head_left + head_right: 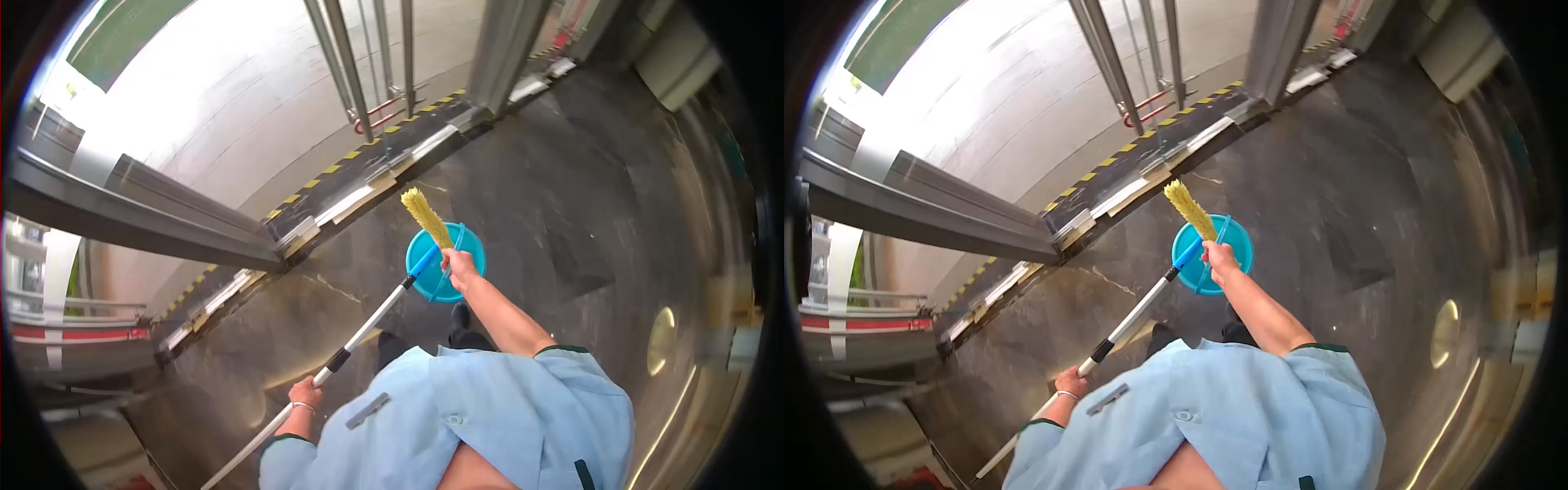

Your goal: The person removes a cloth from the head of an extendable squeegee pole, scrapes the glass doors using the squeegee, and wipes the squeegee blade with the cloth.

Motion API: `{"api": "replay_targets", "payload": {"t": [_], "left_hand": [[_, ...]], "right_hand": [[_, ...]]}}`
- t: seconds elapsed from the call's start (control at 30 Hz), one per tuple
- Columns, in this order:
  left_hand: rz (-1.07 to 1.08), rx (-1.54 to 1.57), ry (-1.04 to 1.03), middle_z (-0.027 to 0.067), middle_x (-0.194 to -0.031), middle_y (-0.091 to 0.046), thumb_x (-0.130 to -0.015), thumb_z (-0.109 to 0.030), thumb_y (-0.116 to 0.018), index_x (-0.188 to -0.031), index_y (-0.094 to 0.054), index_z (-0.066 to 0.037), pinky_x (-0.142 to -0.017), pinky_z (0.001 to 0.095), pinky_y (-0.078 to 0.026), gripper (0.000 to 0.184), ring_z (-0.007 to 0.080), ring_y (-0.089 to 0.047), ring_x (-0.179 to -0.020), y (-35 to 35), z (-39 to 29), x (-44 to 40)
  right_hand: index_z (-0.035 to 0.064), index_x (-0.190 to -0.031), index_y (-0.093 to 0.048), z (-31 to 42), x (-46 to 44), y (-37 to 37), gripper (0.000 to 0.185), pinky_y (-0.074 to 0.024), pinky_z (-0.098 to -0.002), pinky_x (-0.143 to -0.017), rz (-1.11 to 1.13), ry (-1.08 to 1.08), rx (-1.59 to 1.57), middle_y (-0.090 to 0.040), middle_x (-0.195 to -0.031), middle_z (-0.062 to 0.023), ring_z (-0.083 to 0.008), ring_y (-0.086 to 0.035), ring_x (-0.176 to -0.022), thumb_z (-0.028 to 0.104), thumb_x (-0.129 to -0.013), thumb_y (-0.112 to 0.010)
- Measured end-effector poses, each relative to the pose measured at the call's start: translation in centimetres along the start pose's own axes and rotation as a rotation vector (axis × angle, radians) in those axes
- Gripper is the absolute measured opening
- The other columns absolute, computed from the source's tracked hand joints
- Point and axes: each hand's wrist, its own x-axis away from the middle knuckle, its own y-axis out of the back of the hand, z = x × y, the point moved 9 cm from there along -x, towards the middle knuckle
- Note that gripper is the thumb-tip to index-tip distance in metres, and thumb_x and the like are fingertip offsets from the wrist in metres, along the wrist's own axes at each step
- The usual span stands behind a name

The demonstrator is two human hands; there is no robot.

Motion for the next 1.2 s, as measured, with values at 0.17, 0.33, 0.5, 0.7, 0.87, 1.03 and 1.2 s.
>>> {"api": "replay_targets", "payload": {"t": [0.17,0.33,0.5,0.7,0.87,1.03,1.2], "left_hand": [[0.205,0.135,0.193,0.0133,-0.082,-0.067,-0.077,-0.034,-0.063,-0.083,-0.064,-0.019,-0.076,0.0455,-0.051,0.016,0.0361,-0.065,-0.085,-6.3,-7.7,11.3],[0.018,0.298,0.357,0.0149,-0.083,-0.068,-0.08,-0.038,-0.061,-0.084,-0.065,-0.019,-0.073,0.0473,-0.051,0.02,0.0379,-0.064,-0.082,-5.8,-6.9,5.5],[0.09,0.444,0.523,0.0144,-0.08,-0.068,-0.079,-0.036,-0.065,-0.081,-0.062,-0.016,-0.07,0.0476,-0.051,0.021,0.0379,-0.065,-0.079,-13.8,-18.1,11.8],[0.002,0.599,0.726,0.012,-0.072,-0.065,-0.074,-0.036,-0.072,-0.076,-0.058,-0.014,-0.063,0.048,-0.049,0.026,0.0372,-0.063,-0.071,-13.9,-22.6,11.0],[0.039,0.765,0.852,0.0101,-0.07,-0.064,-0.075,-0.033,-0.073,-0.076,-0.056,-0.013,-0.061,0.0475,-0.049,0.026,0.0352,-0.063,-0.07,-16.2,-28.8,12.0],[0.032,0.811,0.936,0.0096,-0.071,-0.064,-0.076,-0.035,-0.072,-0.078,-0.056,-0.013,-0.06,0.0478,-0.049,0.027,0.0345,-0.063,-0.069,-18.6,-34.1,9.0],[0.01,0.87,1.02,0.0115,-0.071,-0.064,-0.077,-0.031,-0.072,-0.079,-0.057,-0.012,-0.06,0.048,-0.048,0.024,0.0346,-0.063,-0.07,-22.1,-35.5,9.3]], "right_hand": [[0.0052,-0.07,-0.054,1.1,-3.8,4.8,0.016,-0.0399,-0.031,-0.051,-0.002,-0.134,0.321,-0.054,-0.063,-0.0052,-0.0157,-0.052,-0.055,0.015,-0.077,-0.063],[0.004,-0.075,-0.058,3.6,-11.5,-12.5,0.014,-0.0406,-0.0311,-0.052,0.195,-0.05,0.361,-0.055,-0.064,-0.0045,-0.0156,-0.054,-0.058,0.017,-0.08,-0.06],[0.0021,-0.089,-0.06,1.1,-16.0,-7.4,0.012,-0.0434,-0.0295,-0.055,0.122,-0.256,0.455,-0.055,-0.073,-0.0049,-0.016,-0.055,-0.062,0.013,-0.084,-0.057],[0.0035,-0.105,-0.053,-5.4,-20.9,-14.2,0.018,-0.0462,-0.0298,-0.059,0.131,-0.41,0.536,-0.053,-0.08,-0.0055,-0.0165,-0.055,-0.066,0.009,-0.087,-0.054],[0.0036,-0.108,-0.051,-9.4,-23.3,-15.2,0.021,-0.0488,-0.0334,-0.063,0.134,-0.432,0.65,-0.053,-0.081,-0.0065,-0.0188,-0.056,-0.068,0.007,-0.087,-0.052],[0.0036,-0.111,-0.047,-12.8,-27.1,-18.5,0.025,-0.0511,-0.0351,-0.07,0.227,-0.465,0.72,-0.052,-0.084,-0.0069,-0.0208,-0.057,-0.073,0.008,-0.087,-0.051],[0.0035,-0.112,-0.045,-17.3,-26.3,-17.8,0.027,-0.0511,-0.0369,-0.07,0.255,-0.515,0.667,-0.051,-0.085,-0.0076,-0.0241,-0.058,-0.078,0.011,-0.088,-0.054]]}}
